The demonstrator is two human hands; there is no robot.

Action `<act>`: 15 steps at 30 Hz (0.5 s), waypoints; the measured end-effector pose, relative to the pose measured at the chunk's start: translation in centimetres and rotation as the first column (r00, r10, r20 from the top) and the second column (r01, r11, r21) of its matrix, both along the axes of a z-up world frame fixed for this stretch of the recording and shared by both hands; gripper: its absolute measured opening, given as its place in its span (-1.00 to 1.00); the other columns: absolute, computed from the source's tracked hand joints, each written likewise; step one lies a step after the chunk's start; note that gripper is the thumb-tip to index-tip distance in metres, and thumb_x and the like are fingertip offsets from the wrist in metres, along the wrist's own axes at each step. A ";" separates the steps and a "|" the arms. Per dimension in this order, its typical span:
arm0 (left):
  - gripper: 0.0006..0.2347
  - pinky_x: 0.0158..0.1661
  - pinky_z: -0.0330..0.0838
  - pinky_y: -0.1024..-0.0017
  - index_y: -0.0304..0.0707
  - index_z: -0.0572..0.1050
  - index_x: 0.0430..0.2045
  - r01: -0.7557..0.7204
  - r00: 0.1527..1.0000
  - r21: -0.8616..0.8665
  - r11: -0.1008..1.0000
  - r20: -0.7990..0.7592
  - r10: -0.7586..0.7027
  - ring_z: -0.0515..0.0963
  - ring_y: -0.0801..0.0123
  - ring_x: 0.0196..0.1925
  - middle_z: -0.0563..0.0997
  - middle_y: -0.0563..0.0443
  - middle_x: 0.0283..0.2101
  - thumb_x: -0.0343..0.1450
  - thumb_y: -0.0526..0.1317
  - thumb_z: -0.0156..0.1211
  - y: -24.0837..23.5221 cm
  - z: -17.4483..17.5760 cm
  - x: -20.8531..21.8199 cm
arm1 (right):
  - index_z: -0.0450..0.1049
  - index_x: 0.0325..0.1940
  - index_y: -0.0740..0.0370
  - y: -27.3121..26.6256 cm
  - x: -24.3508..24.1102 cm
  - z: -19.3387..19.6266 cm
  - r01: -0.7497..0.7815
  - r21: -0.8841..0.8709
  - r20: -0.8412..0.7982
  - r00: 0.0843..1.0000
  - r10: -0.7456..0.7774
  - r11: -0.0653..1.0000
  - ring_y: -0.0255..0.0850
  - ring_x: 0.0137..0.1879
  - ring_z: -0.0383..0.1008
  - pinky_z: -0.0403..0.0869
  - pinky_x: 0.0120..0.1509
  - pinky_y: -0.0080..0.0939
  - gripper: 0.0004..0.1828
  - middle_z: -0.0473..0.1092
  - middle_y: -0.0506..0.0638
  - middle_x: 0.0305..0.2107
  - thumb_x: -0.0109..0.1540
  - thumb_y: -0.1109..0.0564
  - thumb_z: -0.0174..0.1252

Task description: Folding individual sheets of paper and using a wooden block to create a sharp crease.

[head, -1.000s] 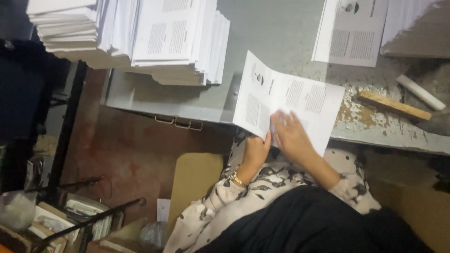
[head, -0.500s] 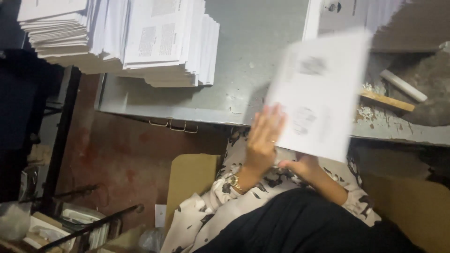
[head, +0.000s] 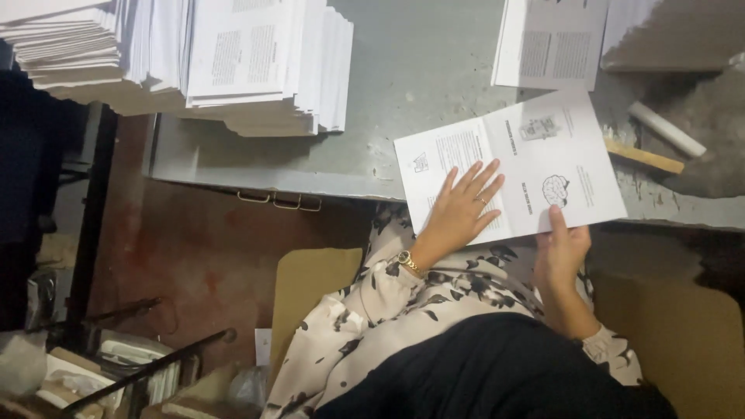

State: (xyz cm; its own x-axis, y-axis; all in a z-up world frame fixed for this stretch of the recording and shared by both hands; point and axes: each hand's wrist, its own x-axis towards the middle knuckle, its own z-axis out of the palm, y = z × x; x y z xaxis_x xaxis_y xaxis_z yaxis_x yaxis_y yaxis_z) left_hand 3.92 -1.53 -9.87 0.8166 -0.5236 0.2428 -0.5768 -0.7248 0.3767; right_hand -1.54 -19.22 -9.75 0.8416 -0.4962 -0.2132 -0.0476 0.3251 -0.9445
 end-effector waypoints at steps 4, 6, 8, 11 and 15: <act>-0.51 0.49 -0.16 -0.15 0.06 0.23 0.40 0.030 0.989 0.017 0.999 -0.148 -0.027 0.14 0.05 0.57 0.08 -0.01 0.56 0.54 0.08 -0.03 0.8 1.3 1.3 | 0.12 0.41 0.46 -0.4 0.8 -2.6 0.071 -0.208 0.089 0.995 -0.053 0.976 0.03 0.40 0.25 0.41 0.39 0.05 -0.48 0.27 0.32 0.25 0.40 0.38 0.13; -0.51 0.49 -0.13 -0.16 0.06 0.27 0.38 0.047 0.986 0.018 0.999 -0.162 -0.043 0.18 0.04 0.55 0.12 -0.04 0.54 0.52 0.08 0.05 1.1 1.7 1.7 | 0.30 0.30 0.46 0.4 0.5 -4.2 0.115 -0.530 0.104 0.992 -0.070 0.840 0.04 0.33 0.31 0.36 0.32 0.04 -0.52 0.36 0.40 0.12 0.33 0.39 0.27; -0.56 0.48 -0.07 -0.15 0.07 0.33 0.31 0.021 0.990 0.012 1.000 -0.142 -0.019 0.23 0.07 0.52 0.19 -0.02 0.50 0.52 0.06 0.06 0.9 1.5 2.1 | 0.28 0.31 0.45 1.7 0.8 -2.0 0.126 -0.481 0.130 0.989 -0.072 0.868 0.00 0.35 0.29 0.33 0.37 0.03 -0.50 0.34 0.35 0.16 0.34 0.37 0.29; -0.67 0.35 0.09 -0.05 0.07 0.44 0.07 -0.068 0.994 0.000 0.998 -0.082 0.068 0.37 0.16 0.37 0.33 0.08 0.33 0.50 0.11 0.02 -0.1 -0.1 2.9 | 0.25 0.33 0.44 1.8 1.7 -0.6 0.162 -0.385 0.140 0.983 -0.116 0.908 -0.06 0.35 0.29 0.32 0.41 0.02 -0.49 0.34 0.31 0.19 0.35 0.36 0.27; -0.35 0.20 0.19 -0.03 0.12 0.22 0.37 -0.208 0.976 0.041 0.977 0.073 0.205 0.40 0.16 0.20 0.35 0.04 0.21 0.39 0.30 0.01 -2.4 -2.9 4.1 | 0.32 0.24 0.49 0.4 2.0 -2.4 0.158 -0.459 0.116 0.986 -0.117 0.874 0.01 0.27 0.38 0.41 0.26 -0.04 -0.55 0.41 0.40 0.09 0.32 0.38 0.31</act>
State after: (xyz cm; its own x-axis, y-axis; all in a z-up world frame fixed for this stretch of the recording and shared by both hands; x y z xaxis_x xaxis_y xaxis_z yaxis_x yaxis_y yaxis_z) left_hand 8.06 -3.95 -12.77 0.8906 -0.3582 0.2804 -0.4362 -0.8472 0.3032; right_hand 0.43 -18.86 -12.17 0.7620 -0.6328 0.1371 0.0489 -0.1548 -0.9867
